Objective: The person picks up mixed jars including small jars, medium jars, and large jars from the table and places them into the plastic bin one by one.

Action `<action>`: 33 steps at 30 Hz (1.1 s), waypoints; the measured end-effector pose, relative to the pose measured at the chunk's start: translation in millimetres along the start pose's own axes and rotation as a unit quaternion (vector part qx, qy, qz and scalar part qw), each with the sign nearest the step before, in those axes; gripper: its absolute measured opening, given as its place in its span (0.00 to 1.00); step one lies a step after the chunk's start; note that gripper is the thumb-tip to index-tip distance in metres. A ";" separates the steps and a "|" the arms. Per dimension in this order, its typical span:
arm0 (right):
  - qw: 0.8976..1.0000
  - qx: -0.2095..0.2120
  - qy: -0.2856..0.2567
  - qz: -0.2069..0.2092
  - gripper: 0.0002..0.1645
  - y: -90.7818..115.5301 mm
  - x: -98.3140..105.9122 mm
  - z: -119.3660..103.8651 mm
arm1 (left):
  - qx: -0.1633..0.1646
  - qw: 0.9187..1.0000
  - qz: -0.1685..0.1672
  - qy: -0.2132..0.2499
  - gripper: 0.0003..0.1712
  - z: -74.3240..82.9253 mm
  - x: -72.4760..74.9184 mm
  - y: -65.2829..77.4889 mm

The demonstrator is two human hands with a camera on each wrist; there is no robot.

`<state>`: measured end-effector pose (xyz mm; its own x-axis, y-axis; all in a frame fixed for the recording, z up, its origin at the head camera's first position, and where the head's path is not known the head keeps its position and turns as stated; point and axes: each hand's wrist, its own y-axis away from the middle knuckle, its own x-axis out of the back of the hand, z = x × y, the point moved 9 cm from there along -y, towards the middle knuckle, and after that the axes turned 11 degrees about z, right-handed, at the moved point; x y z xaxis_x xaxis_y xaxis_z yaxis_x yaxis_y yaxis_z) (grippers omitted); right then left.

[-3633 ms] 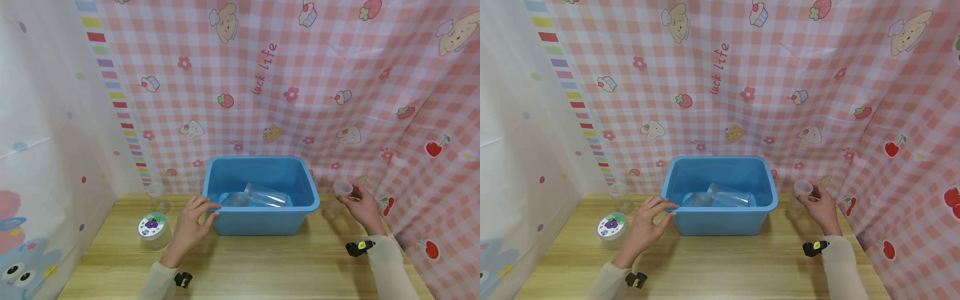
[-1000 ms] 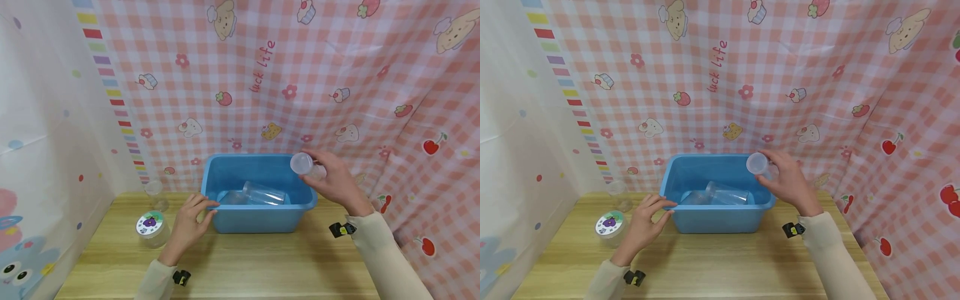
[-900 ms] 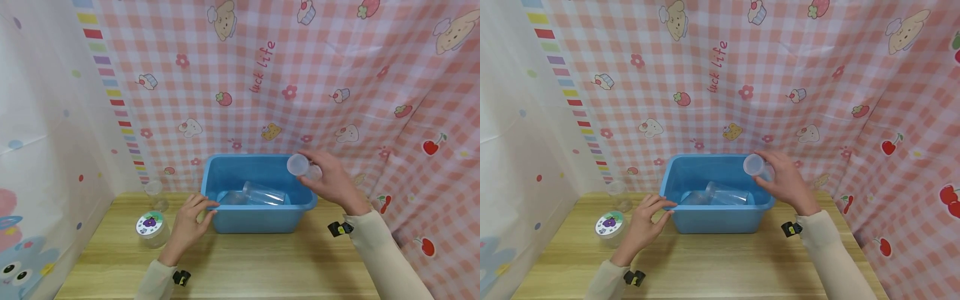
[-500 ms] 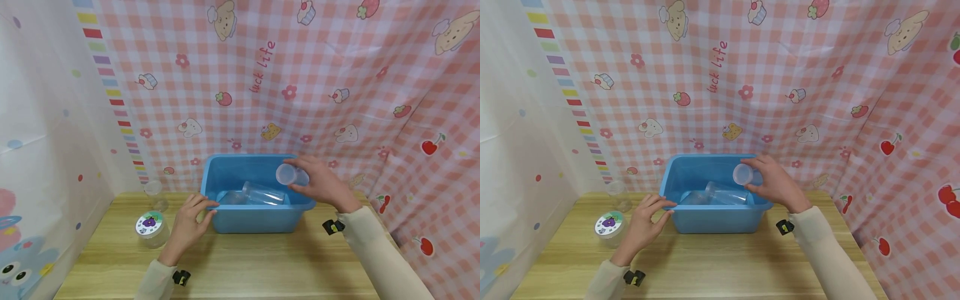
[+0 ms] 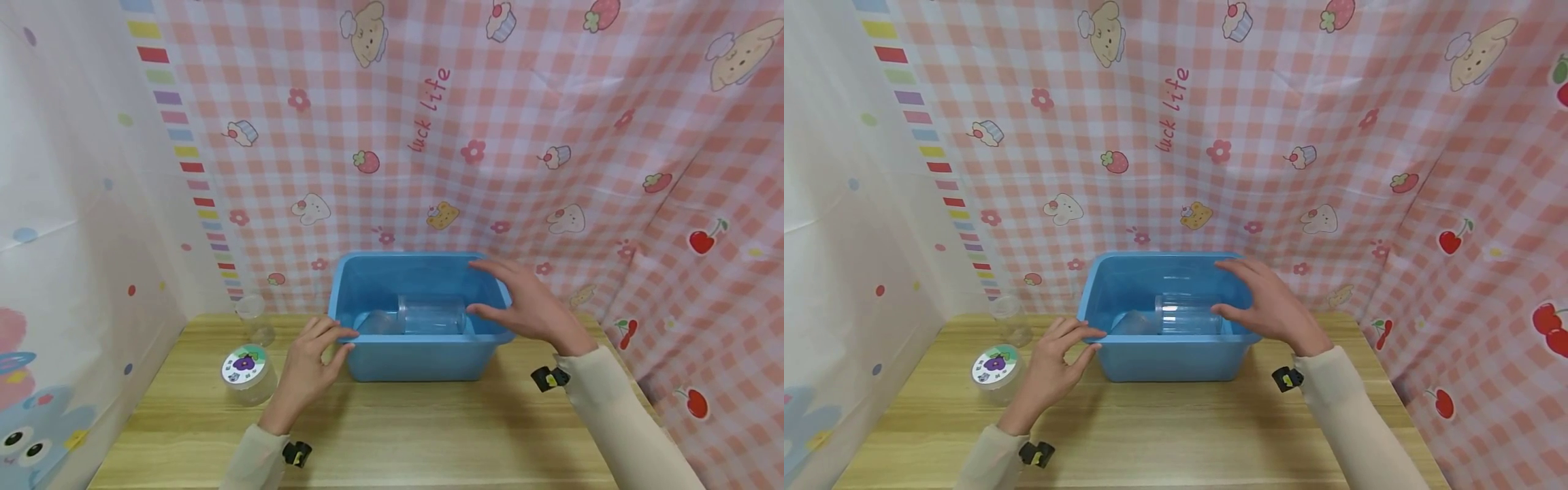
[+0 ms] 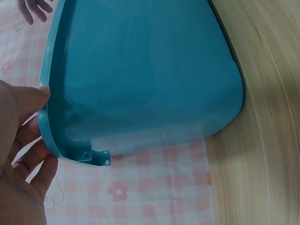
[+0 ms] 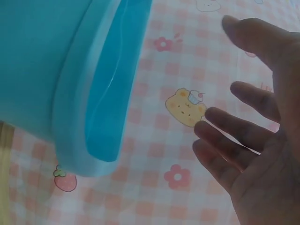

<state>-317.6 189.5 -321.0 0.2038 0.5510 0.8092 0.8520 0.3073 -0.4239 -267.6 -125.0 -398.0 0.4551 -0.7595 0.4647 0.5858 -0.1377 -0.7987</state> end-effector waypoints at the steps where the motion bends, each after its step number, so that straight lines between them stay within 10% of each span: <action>1: 1.000 0.001 -0.002 0.005 0.47 1.0 0.4 0.5 | 0.001 1.000 0.000 0.000 0.09 -0.2 -0.1 0.1; 33: 0.989 0.028 -0.025 0.143 0.50 48.4 -11.3 19.7 | 0.011 1.000 -0.001 0.004 0.10 -2.6 -1.8 0.3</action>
<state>-288.2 213.3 -358.6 0.4075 0.6587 0.6324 0.7349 0.1745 -0.6554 -270.0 -125.3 -400.0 0.4480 -0.7649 0.4629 0.6017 -0.1250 -0.7889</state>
